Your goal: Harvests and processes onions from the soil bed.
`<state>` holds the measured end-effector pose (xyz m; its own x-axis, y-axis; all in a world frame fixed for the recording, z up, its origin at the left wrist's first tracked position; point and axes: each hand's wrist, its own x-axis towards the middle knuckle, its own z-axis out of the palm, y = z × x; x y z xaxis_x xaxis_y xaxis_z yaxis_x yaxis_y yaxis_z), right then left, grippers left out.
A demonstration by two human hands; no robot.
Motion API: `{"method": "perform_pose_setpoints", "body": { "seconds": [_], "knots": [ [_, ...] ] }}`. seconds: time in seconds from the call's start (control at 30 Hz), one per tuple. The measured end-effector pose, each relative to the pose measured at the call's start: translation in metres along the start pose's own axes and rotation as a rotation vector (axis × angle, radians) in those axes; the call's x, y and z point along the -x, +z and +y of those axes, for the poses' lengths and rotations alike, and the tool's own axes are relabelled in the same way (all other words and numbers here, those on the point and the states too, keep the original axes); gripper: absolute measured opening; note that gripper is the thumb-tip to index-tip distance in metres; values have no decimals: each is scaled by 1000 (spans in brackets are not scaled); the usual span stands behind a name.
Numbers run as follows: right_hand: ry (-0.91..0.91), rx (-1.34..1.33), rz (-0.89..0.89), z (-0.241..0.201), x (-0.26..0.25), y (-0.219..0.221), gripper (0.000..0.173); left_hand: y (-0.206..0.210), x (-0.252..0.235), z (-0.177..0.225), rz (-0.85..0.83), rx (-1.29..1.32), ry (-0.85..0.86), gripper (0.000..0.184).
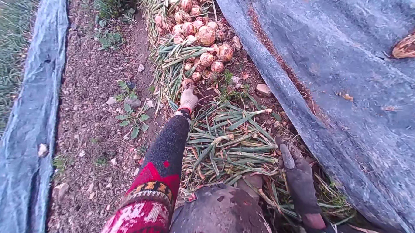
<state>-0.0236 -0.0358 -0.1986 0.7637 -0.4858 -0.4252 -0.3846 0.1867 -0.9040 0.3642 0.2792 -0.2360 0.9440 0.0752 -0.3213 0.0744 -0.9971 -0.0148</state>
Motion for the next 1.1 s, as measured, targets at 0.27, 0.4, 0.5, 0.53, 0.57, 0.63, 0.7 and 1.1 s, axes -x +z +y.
{"method": "perform_pose_setpoints", "body": {
  "seconds": [0.27,0.4,0.5,0.53,0.57,0.63,0.7,1.1],
  "knots": [
    [46,82,-106,5,-2,0,49,-20,64,43,241,274,229,48],
    [186,-130,-225,-2,1,1,46,-42,150,95,-18,965,394,44],
    [256,-314,-301,-3,8,-1,53,-46,215,133,-206,1205,520,52],
    [260,-390,-324,-2,10,-2,58,-44,235,142,-260,1164,555,50],
    [266,-475,-333,-1,12,-3,61,-40,253,149,-323,1096,585,47],
    [278,-599,-301,-3,13,-3,60,-26,282,157,-471,998,614,40],
    [313,-619,-223,-7,11,-2,51,-9,299,158,-553,926,658,36],
    [299,-413,57,-4,9,8,38,-47,173,88,-100,936,288,48]
  ]
}}
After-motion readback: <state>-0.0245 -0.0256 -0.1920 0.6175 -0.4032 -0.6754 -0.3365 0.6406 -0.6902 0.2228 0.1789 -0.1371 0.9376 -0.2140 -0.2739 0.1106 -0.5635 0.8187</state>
